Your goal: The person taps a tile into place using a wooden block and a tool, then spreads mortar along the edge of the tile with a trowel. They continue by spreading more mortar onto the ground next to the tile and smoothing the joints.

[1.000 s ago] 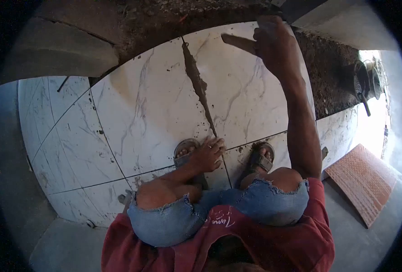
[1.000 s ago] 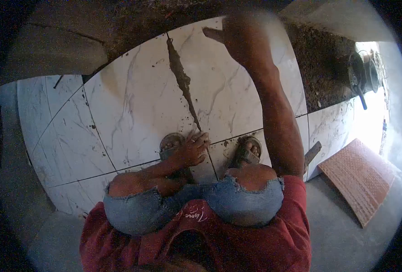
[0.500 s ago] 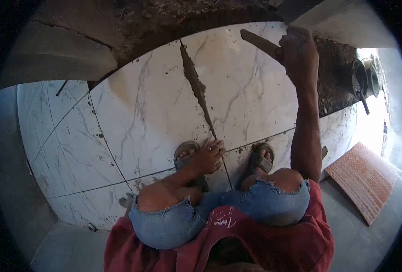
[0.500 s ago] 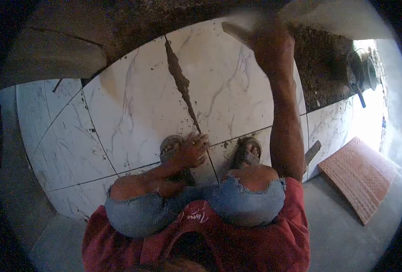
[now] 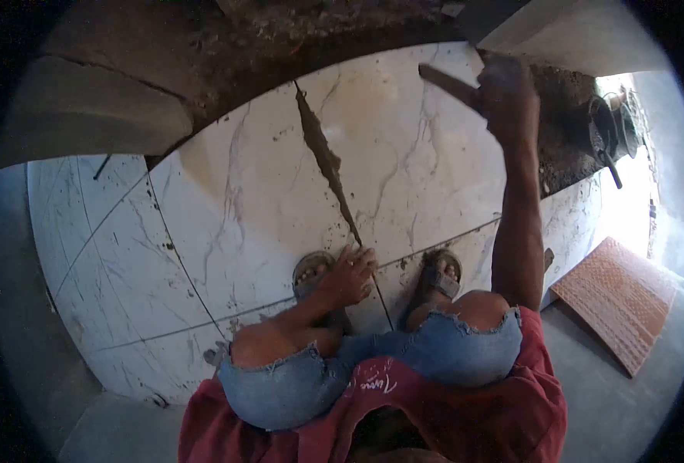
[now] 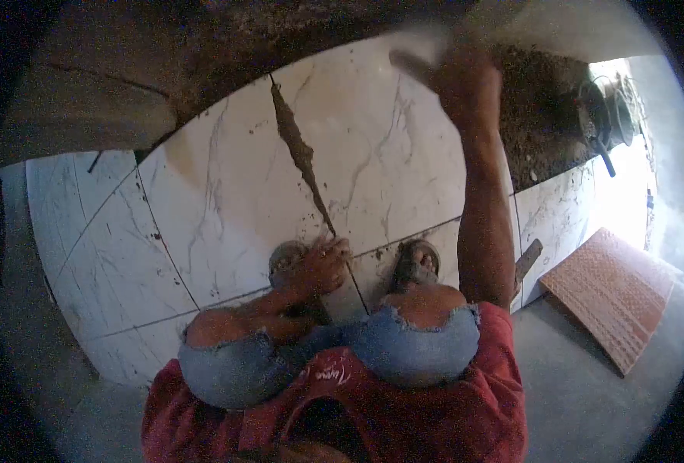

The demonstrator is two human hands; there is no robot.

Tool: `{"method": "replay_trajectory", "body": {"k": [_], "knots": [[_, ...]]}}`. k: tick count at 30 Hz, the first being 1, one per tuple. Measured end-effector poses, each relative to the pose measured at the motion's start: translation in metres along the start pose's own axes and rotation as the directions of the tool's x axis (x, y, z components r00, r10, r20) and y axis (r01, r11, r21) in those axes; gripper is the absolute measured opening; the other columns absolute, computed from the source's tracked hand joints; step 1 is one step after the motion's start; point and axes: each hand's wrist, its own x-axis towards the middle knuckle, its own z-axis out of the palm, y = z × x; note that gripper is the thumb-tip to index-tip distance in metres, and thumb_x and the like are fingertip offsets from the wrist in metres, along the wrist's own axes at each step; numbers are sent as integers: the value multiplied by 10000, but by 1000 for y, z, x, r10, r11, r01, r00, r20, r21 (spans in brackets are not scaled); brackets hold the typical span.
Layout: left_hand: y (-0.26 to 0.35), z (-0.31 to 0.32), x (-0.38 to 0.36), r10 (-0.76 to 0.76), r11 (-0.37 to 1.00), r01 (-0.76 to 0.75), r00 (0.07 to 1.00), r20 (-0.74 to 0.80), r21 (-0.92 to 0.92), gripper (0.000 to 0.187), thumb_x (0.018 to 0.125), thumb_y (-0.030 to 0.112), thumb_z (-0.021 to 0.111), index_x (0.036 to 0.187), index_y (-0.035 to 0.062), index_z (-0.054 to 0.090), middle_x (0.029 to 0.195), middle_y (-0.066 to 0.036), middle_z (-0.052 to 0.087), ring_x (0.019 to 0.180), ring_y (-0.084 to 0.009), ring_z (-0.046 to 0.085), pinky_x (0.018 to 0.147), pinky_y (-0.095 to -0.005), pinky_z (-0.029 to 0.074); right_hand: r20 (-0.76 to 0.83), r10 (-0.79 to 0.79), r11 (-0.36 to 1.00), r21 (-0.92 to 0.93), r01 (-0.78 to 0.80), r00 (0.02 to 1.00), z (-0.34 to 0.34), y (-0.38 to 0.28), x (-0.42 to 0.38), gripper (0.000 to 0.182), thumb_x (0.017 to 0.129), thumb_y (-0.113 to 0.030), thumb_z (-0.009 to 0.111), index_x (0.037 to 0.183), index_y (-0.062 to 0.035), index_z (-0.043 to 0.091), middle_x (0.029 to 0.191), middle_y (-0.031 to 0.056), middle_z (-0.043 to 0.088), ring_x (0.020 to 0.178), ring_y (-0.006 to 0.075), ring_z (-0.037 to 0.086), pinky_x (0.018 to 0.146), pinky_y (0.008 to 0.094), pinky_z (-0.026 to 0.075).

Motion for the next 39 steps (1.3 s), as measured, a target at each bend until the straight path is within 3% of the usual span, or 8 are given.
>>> {"method": "replay_trajectory", "body": {"k": [6,9,14,16,22,25,31,39], "knots": [[0,-1,0,15,1000,-15,1000,12,21,567,820,345,566,1278,25,465,1402,-183,333,1287,-345,340,1084,-543,190,232,238,971,-56,-231,943,0,15,11,150,818,-156,543,883,-38,608,958,148,607,866,217,630,694,355,510],[3,-2,0,-2,1000,2,1000,-16,20,554,802,349,561,1243,20,493,1367,-179,384,1310,-317,311,1085,-546,177,-188,130,933,355,-56,973,0,23,-7,352,801,-207,586,1099,-26,540,884,200,639,858,263,644,723,378,497],[1,-12,3,17,999,-17,1000,4,28,559,797,353,567,1241,21,496,1360,-190,387,1298,-325,324,1080,-539,189,119,258,965,21,-262,959,-2,30,8,341,801,-206,596,1082,-17,553,920,218,634,905,351,623,781,423,478],[4,-5,0,4,1000,-4,1000,4,6,563,796,358,569,1242,22,496,1358,-193,387,1294,-330,329,1077,-537,194,-282,118,953,301,-29,952,-11,13,-13,347,806,-218,575,1077,-5,544,942,238,630,923,378,612,791,429,472],[-3,-11,5,18,999,-18,1000,11,42,558,801,358,569,1240,22,495,1355,-191,386,1276,-340,346,1069,-537,209,134,249,963,-141,-231,959,-7,23,16,317,780,-217,553,1023,-14,570,894,201,644,840,324,642,733,400,490],[6,-4,-2,-3,1000,3,999,-32,3,550,805,345,563,1241,20,487,1354,-194,386,1284,-338,339,1065,-546,211,-246,141,936,349,-48,959,7,23,-3,306,783,-205,574,1035,-31,568,815,158,663,709,224,657,646,359,502],[0,-3,3,-8,1000,8,1000,10,-1,566,812,348,554,1263,19,465,1360,-200,379,1309,-329,312,1068,-550,202,-23,64,949,310,-54,998,28,20,6,283,805,-121,568,1073,-31,553,764,113,625,622,142,608,569,327,506],[4,-8,2,18,995,-20,1000,23,97,561,818,381,543,1247,21,499,1354,-202,393,1317,-327,299,1078,-536,194,14,-155,920,366,139,988,43,-50,-12,322,824,-155,587,1107,-39,486,867,251,632,812,428,612,707,484,493]]}}
